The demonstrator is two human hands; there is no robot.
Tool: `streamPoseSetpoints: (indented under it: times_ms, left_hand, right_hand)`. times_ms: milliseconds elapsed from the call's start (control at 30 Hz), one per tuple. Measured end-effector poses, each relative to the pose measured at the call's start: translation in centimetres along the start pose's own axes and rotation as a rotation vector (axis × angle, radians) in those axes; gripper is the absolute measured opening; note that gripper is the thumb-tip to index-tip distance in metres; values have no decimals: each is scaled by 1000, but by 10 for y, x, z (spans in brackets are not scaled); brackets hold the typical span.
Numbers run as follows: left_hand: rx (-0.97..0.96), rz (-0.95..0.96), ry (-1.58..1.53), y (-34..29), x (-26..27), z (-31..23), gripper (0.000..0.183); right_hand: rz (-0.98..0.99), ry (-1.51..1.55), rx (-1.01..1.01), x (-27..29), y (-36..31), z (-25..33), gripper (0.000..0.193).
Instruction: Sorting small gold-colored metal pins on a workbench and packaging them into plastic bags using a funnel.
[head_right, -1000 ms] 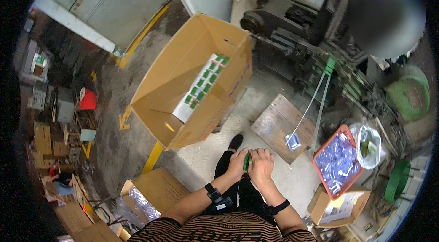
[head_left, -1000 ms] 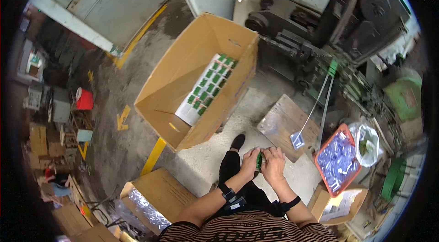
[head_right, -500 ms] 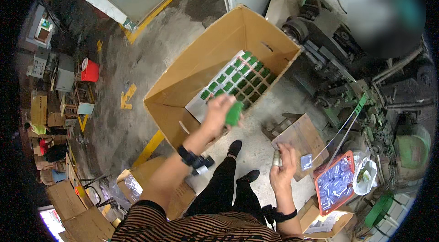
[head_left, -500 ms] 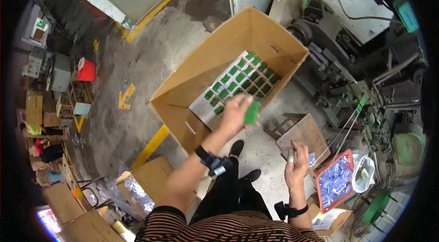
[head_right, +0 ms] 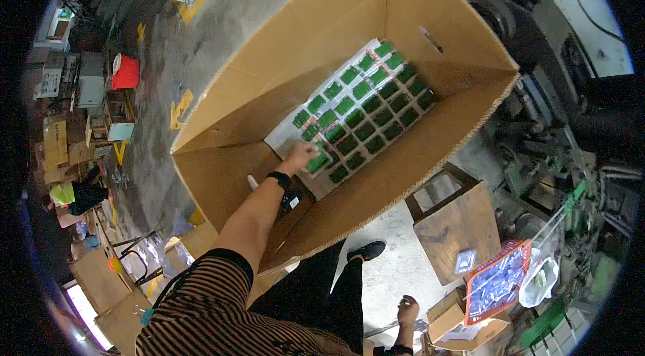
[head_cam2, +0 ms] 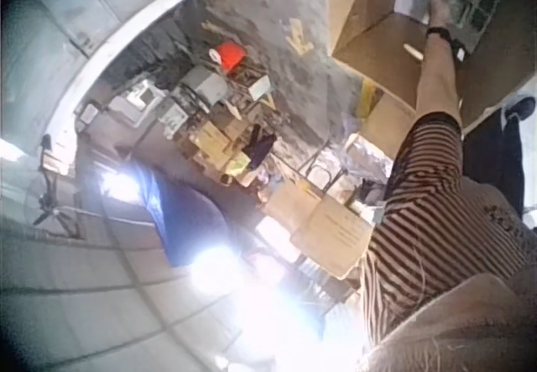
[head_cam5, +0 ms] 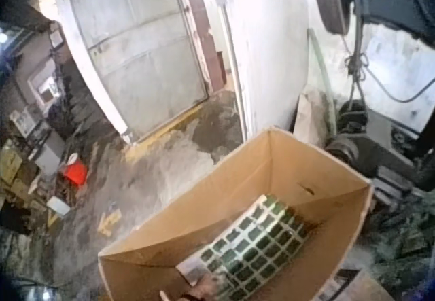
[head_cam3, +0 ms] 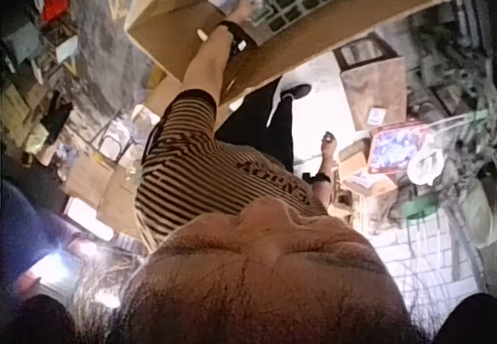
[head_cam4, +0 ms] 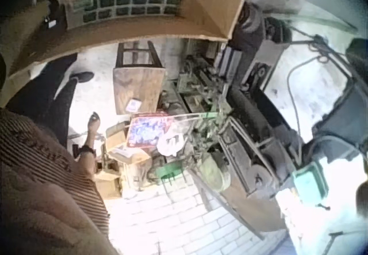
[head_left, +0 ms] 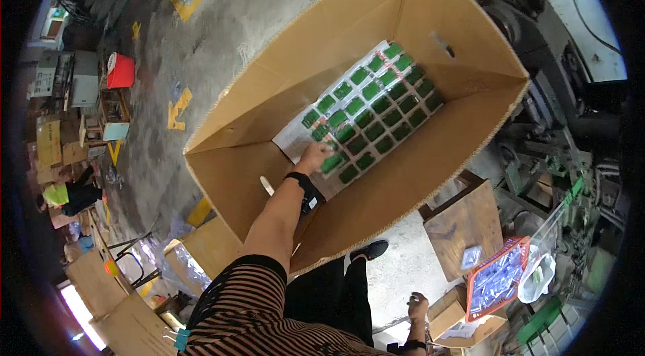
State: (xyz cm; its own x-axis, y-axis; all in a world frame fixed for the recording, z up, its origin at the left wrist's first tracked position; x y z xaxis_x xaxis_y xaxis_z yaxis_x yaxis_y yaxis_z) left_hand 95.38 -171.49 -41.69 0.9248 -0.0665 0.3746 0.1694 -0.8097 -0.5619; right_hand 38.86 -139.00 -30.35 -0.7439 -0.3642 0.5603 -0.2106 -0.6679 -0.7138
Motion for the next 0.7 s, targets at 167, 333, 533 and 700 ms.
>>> streamPoseSetpoints:
  times_ms: [167, 333, 533, 700]
  left_hand:
    - [120, 172, 412, -21, -42, 90, 19]
    - [254, 313, 534, -33, -77, 100, 23]
    - [102, 155, 687, -36, -63, 84, 25]
    - [90, 104, 754, -38, -54, 82, 24]
  right_hand:
    - [-338, 405, -268, 56, 13, -70, 25]
    - [-720, 228, -168, 132, 28, -94, 38]
    - [-821, 360, -141, 128, 66, -32, 47]
    - [-772, 307, 24, 122, 95, -11, 46]
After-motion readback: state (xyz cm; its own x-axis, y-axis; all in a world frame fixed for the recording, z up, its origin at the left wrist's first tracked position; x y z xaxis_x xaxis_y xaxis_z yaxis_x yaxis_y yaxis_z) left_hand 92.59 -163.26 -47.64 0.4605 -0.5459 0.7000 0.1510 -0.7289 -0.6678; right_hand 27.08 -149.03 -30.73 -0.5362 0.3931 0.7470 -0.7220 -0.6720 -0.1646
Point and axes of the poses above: each hand's wrist, its own y-axis towards the middle knuckle, its own x-axis out of the back of the hand, z = x × y, the point moved 9 cm from there along y, towards the middle knuckle, and after that the axes turned 7 degrees about y, right-handed, at the moved point
